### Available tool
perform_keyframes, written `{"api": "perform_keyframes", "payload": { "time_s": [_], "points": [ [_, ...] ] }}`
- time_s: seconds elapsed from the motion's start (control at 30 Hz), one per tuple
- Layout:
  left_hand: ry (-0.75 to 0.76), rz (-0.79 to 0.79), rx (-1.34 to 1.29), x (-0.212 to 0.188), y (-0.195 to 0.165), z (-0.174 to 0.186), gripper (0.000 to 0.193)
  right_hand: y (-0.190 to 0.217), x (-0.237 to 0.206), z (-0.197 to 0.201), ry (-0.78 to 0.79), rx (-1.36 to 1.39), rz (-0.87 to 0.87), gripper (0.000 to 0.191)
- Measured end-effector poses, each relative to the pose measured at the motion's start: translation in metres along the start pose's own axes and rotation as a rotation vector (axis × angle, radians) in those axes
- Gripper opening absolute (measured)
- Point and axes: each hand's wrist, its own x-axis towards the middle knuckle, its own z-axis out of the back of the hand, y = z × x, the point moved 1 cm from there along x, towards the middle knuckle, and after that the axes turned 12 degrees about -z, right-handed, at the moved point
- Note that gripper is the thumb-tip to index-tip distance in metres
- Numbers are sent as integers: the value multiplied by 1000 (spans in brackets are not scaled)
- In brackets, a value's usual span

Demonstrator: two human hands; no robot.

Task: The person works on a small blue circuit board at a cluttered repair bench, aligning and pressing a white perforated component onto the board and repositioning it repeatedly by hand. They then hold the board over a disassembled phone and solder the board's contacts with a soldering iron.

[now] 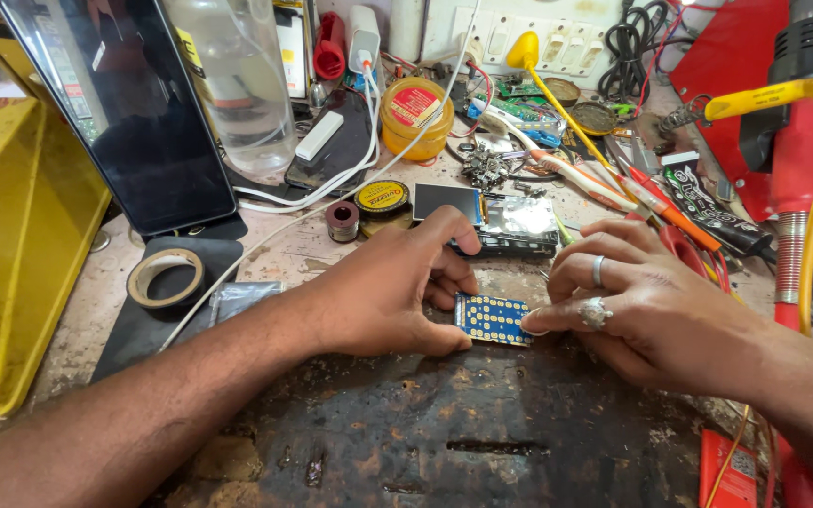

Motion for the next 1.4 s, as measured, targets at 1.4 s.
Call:
{"api": "perform_keyframes", "payload": {
  "time_s": [1.4],
  "points": [
    [-23, -50, -18, 5, 9, -6, 75, 19, 22, -9, -158, -120, -44, 52]
  ]
}}
